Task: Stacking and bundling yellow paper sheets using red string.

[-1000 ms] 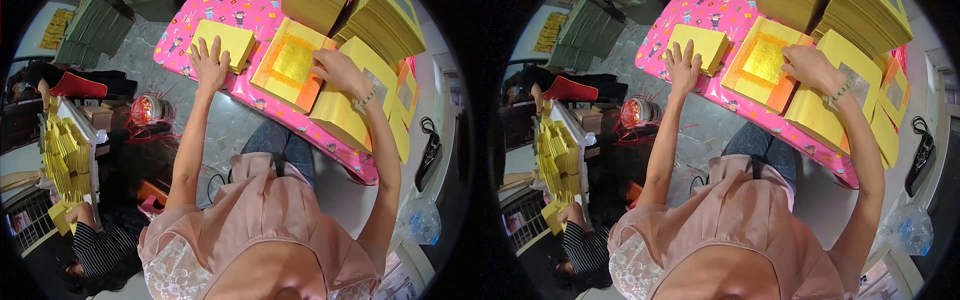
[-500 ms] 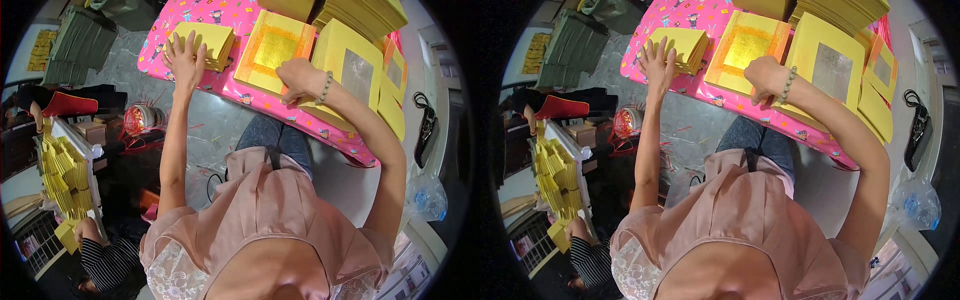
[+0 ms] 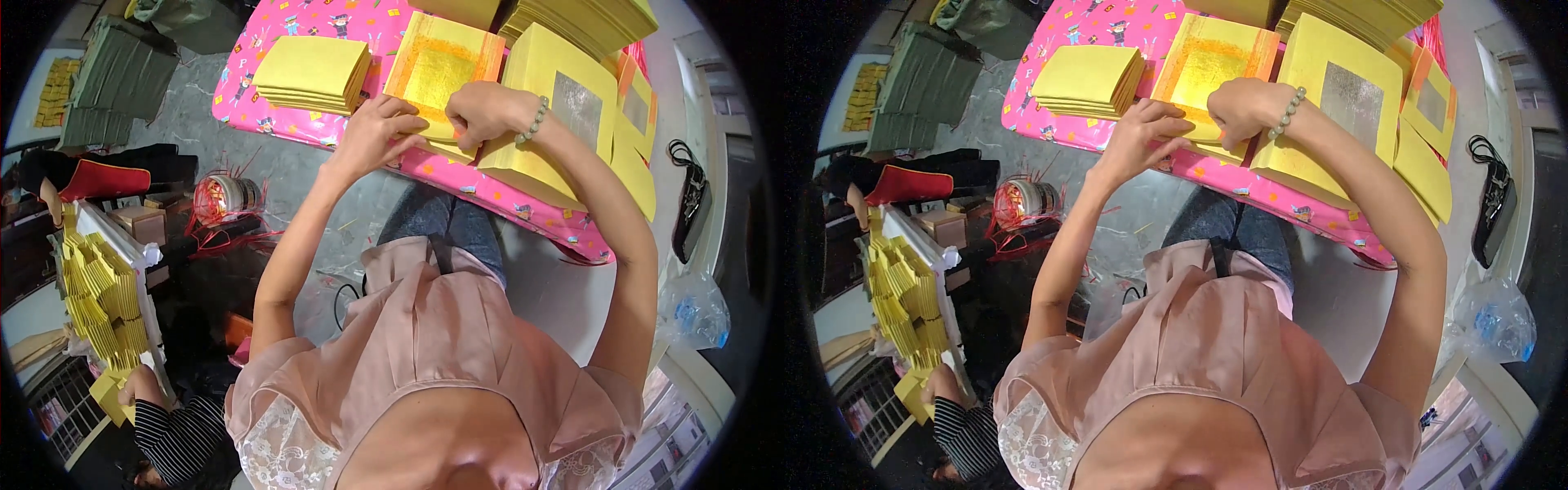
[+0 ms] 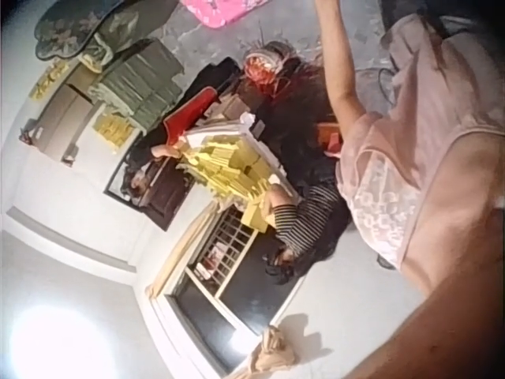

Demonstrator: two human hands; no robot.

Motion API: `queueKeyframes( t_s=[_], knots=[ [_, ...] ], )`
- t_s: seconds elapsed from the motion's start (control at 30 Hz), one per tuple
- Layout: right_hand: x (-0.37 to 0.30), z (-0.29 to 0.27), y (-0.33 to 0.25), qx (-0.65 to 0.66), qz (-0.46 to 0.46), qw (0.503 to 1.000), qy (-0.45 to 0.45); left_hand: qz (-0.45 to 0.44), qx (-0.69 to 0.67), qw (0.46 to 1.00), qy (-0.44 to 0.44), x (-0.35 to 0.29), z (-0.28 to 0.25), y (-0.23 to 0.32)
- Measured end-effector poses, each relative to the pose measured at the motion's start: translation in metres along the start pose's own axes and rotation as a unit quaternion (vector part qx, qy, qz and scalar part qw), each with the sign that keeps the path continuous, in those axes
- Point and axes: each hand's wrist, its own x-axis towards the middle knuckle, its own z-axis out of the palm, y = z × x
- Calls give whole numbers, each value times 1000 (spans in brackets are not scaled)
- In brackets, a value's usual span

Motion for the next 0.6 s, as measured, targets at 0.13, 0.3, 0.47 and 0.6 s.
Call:
queueKeyframes(
  t_s=[0.13, 0.3, 0.47, 0.6],
  knots=[
    [3, -5, 10, 60, -23, 998, -25, -14, -16, 1000, -1, 3, -1, 0],
    [4, -6, 15, 71, -42, 996, -25, -27, -40, 999, 13, 3, 1, -3],
    [1, -7, 16, 76, -42, 996, -23, -32, -43, 998, 15, 2, 1, -2],
    [0, -6, 17, 89, -46, 995, -16, -30, -45, 998, 16, 3, 1, -3]
  ],
)
